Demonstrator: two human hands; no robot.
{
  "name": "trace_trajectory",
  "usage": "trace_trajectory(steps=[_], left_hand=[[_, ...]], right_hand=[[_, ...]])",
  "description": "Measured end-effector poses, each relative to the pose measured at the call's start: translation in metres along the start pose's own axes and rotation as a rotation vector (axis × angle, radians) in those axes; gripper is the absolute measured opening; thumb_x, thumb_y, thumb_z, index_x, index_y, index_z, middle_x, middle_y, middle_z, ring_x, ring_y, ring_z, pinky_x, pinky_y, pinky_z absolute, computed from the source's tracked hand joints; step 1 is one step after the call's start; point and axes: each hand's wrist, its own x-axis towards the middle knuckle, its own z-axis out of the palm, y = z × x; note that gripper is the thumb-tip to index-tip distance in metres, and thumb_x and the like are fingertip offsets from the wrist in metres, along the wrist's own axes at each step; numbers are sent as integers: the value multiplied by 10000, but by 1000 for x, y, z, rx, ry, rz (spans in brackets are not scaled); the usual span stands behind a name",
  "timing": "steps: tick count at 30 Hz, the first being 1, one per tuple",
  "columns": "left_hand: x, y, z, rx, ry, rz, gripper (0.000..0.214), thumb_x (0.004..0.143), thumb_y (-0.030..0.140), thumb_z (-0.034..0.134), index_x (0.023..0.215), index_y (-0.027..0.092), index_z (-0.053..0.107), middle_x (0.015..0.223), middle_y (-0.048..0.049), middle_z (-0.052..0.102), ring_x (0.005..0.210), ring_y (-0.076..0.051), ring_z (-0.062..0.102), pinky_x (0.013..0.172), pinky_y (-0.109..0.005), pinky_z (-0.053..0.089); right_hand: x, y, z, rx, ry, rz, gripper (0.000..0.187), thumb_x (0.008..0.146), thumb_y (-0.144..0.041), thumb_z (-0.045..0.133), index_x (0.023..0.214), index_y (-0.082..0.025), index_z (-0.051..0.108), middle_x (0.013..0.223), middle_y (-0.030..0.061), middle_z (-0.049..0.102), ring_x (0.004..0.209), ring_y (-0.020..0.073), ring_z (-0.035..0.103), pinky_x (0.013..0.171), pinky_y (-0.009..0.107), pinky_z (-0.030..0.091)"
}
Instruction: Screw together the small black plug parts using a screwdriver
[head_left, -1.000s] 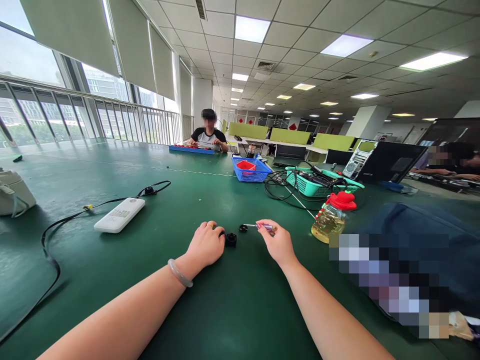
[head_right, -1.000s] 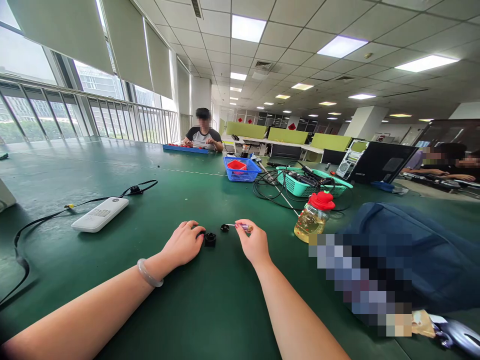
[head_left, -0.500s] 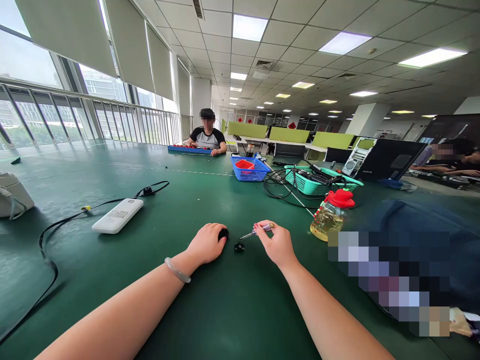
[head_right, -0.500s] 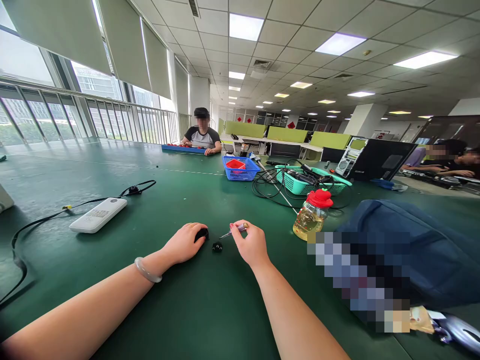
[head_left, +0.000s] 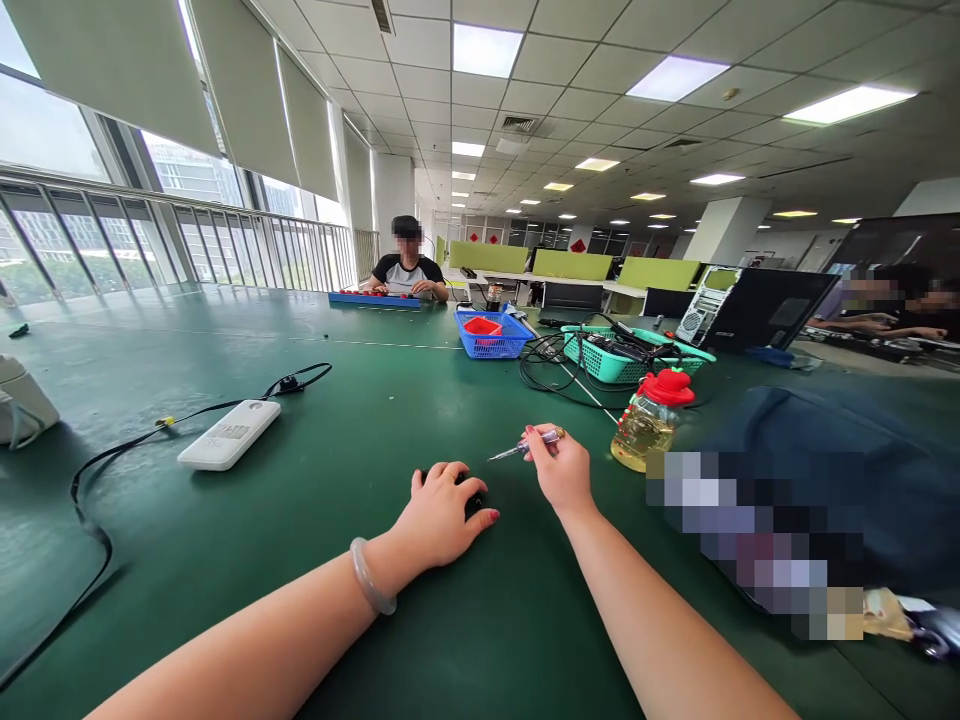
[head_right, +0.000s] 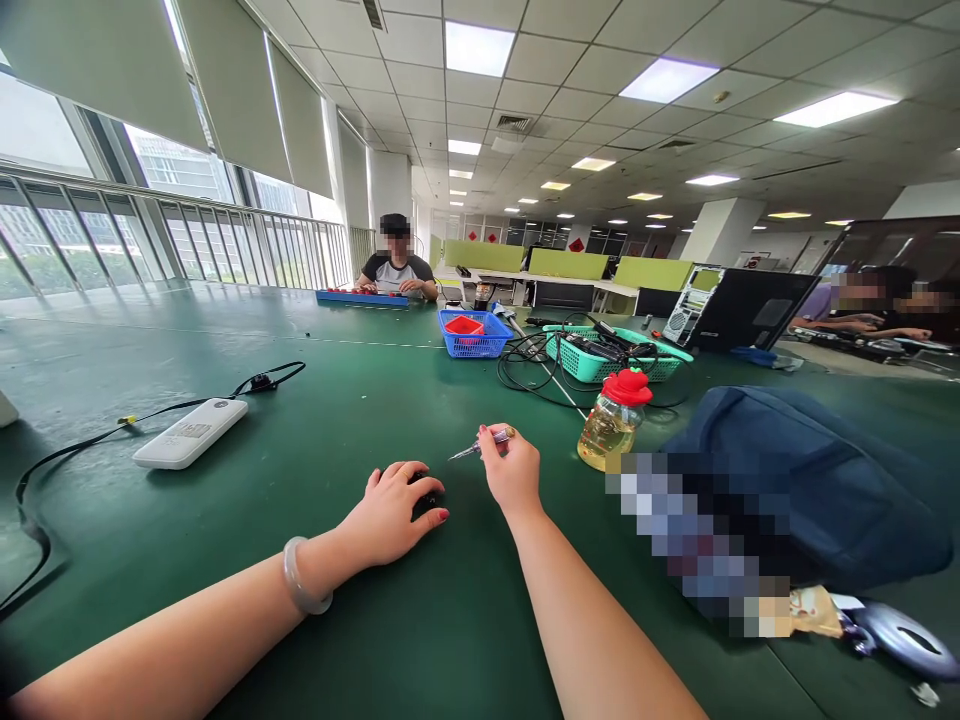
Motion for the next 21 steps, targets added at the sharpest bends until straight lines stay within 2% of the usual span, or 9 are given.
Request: trace_trajectory(steps=[4,8,11,14,17,19,21], left_hand=[[-1,5,1,25,-9,11,243,923,371,469,1064,323,661,1294,-64,541,1233,-299,465,1057,-624,299],[-11,-5,-7,15,-36,13,229,930,353,468,1028,323,672,1263,-47,553,1205,-279,483,1070,-590,309],[-31,-23,-19,6,-71,31,228,931,355,468,1033,329,670,1281,-41,547,1210,-262,483,1083,-546,321],[-58,-52,-36,6,-95,36,232,923,343,468,1042,335,667,1323,-29,533,1233,-245,475,1093,-480,343],[-84,-93,-57,27,-87,-21,266,909,359,449,1048,324,674,1368,-32,519,1252,-248,474,1091,-439,356],[-97,-123,-70,75,-62,-115,293,891,381,441,1044,326,685,1367,-40,535,1232,-264,501,1071,-458,368],[-107,-151,-83,147,-12,-234,313,877,404,428,1021,342,699,1319,-40,587,1214,-295,523,1060,-528,346]], right_hand=[[-1,0,1,2,-22,18,433,833,-609,532,757,-202,658,732,66,724,608,201,657,645,300,502],[-2,4,2,44,-23,57,431,815,-611,547,777,-198,664,767,72,730,615,204,659,654,314,514],[-2,5,2,72,-14,89,451,793,-632,562,784,-194,670,766,74,730,603,201,659,642,317,523],[-3,5,3,97,-30,95,477,774,-654,569,776,-189,675,751,77,728,589,200,659,627,315,530],[-4,4,4,121,-49,103,487,762,-663,573,767,-186,675,740,78,724,573,197,656,613,316,535],[-4,3,5,133,-56,107,481,760,-658,575,765,-188,674,730,75,721,567,195,654,603,313,534],[-4,4,5,135,-64,102,471,767,-650,571,766,-191,675,728,70,719,563,192,652,595,309,530]])
